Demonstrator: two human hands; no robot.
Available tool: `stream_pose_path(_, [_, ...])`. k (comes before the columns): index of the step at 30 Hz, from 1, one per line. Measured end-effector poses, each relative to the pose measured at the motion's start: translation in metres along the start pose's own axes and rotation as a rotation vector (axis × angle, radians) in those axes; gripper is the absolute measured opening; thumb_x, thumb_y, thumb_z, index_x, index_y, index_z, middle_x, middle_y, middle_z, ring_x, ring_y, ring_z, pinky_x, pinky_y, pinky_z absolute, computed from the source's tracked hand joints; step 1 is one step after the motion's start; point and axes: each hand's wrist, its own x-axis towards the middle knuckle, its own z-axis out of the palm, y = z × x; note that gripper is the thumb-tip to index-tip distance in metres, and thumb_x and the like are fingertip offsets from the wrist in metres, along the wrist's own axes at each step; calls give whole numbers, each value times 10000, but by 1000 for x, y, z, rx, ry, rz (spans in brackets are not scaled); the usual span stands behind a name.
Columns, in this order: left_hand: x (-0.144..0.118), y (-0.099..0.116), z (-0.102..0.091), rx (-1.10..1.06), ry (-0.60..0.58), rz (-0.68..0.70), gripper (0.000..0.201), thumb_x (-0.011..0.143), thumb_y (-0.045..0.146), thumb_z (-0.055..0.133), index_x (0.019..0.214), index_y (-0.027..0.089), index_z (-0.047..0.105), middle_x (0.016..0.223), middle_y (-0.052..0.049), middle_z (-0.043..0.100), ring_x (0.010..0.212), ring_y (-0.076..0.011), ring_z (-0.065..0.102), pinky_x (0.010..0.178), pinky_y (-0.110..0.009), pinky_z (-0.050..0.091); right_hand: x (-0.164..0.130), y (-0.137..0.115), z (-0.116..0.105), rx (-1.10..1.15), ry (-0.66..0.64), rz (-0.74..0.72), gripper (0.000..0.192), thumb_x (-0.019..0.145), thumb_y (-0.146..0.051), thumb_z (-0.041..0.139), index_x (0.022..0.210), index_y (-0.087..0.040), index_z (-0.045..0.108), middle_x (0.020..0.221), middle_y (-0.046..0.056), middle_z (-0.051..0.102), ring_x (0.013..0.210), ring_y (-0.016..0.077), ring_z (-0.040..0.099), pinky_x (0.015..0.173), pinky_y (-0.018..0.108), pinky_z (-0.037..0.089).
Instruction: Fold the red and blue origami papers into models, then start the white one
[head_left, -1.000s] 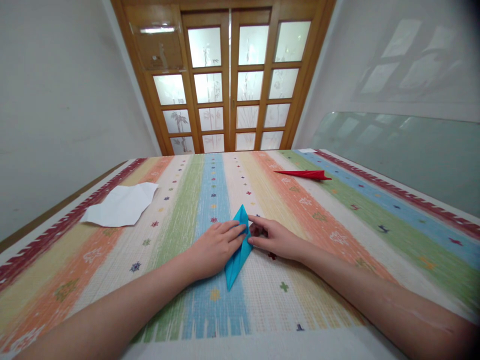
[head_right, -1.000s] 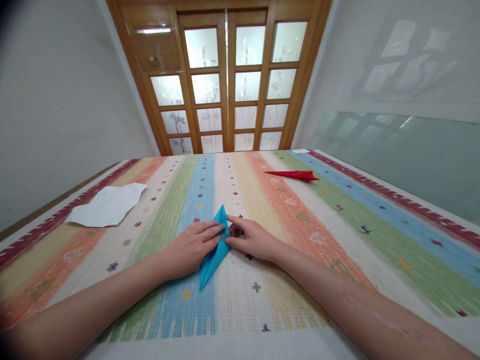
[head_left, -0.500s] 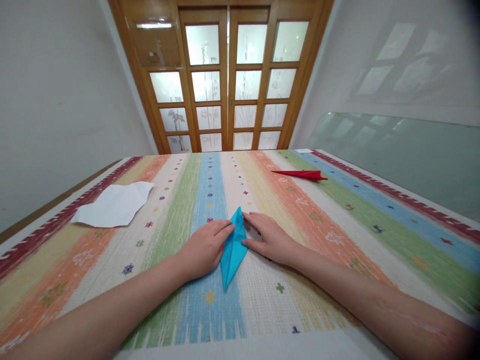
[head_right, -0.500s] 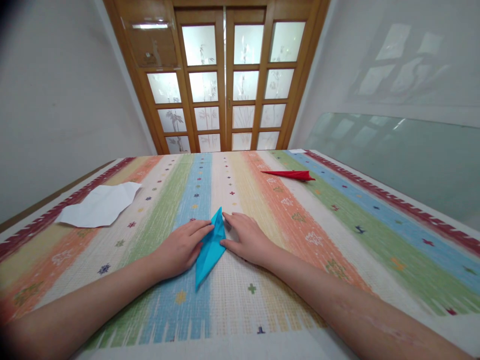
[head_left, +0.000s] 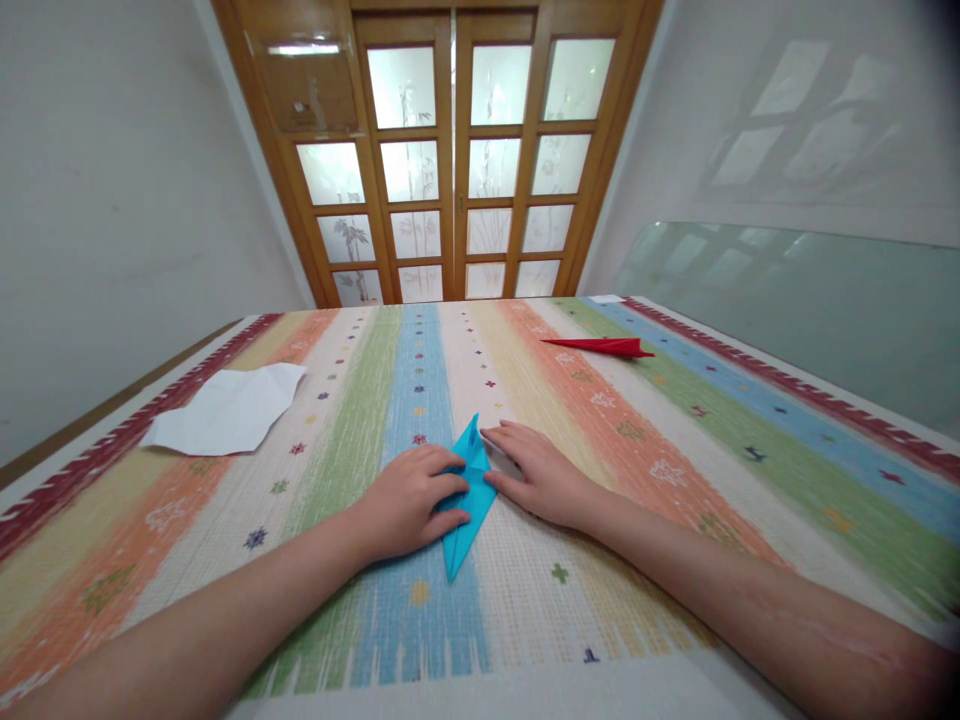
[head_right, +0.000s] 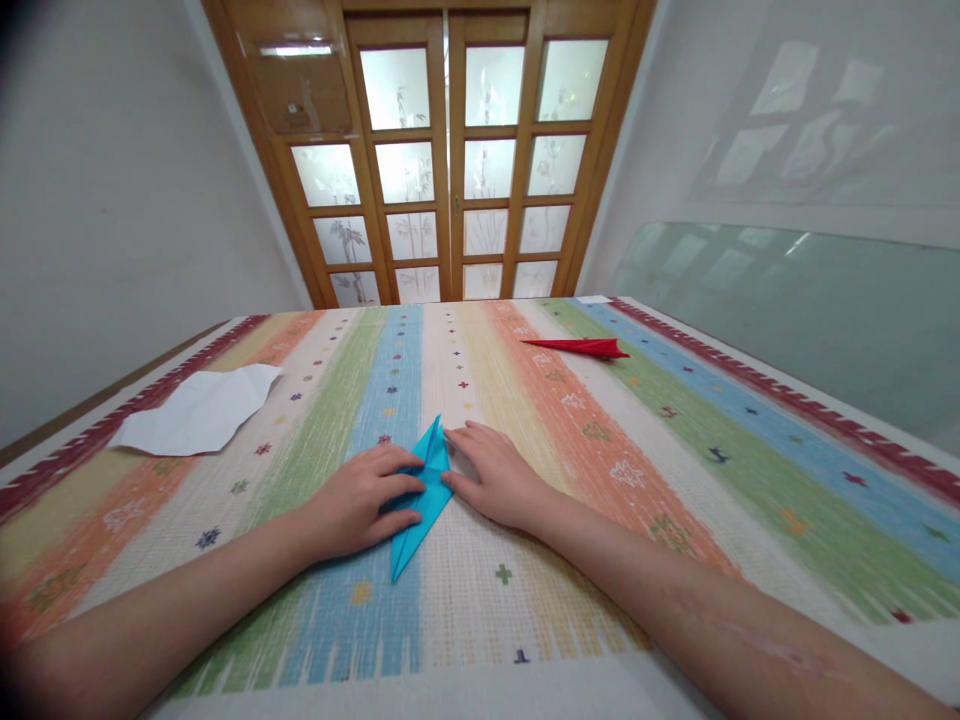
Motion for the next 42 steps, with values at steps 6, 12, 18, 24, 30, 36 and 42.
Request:
stream_pose_path(6, [1,0,0,-25,-31,-14,308,932,409,608,1152,203,666,1249,-106,623,1175,-277,554,1031,-473,428,1,-6,-8,87,109,26,236,924,-331,601,1121,-202,624,1120,112,678,1056,263,609,917,420,462])
stream_pose_path(12, [1,0,0,-67,-22,-29,251,946,332,583,1139,202,675,1132,-91,651,1069,-244,582,986,-442,448,-1,-16,-21,133,-28,-166,139,926,-341,603,932,-209,644,828,48,657,780,195,588,738,339,439])
stream_pose_path(18, [0,-3,2,-59,40,-63,187,913,311,625,1056,250,728,1194,-97,624,1135,-272,559,1059,-523,377,-4,-22,-19,149,-137,-368,170,956,-313,569,994,-211,699,898,70,682,861,203,614,780,343,455])
stream_pose_path(24, [0,-5,2,-125,63,-122,175,915,257,609,1040,242,729,1297,-98,591,1170,-249,570,1060,-462,402,-4,-23,-19,143,-141,-414,191,958,-299,564,1017,-175,698,941,87,691,885,201,625,792,338,463])
stream_pose_path(30, [2,-1,-1,-165,72,-148,169,948,224,544,991,198,706,965,-57,689,926,-198,631,881,-348,485,-3,-26,-22,84,-134,-419,222,963,-351,561,957,-169,687,909,81,690,871,208,616,812,363,443])
stream_pose_path(36, [-2,-3,3,-157,118,-177,161,943,221,547,1031,211,681,943,-42,707,897,-200,636,860,-351,480,-5,-36,-20,39,-170,-426,284,942,-440,589,975,-173,680,938,88,686,906,227,607,835,386,440])
stream_pose_path(42, [6,-17,11,-285,391,-413,544,840,229,658,1351,190,476,1203,-106,629,1090,-242,583,982,-422,447,-6,-43,-15,85,-216,-466,271,924,-434,618,993,-178,669,993,93,677,950,227,600,859,383,450])
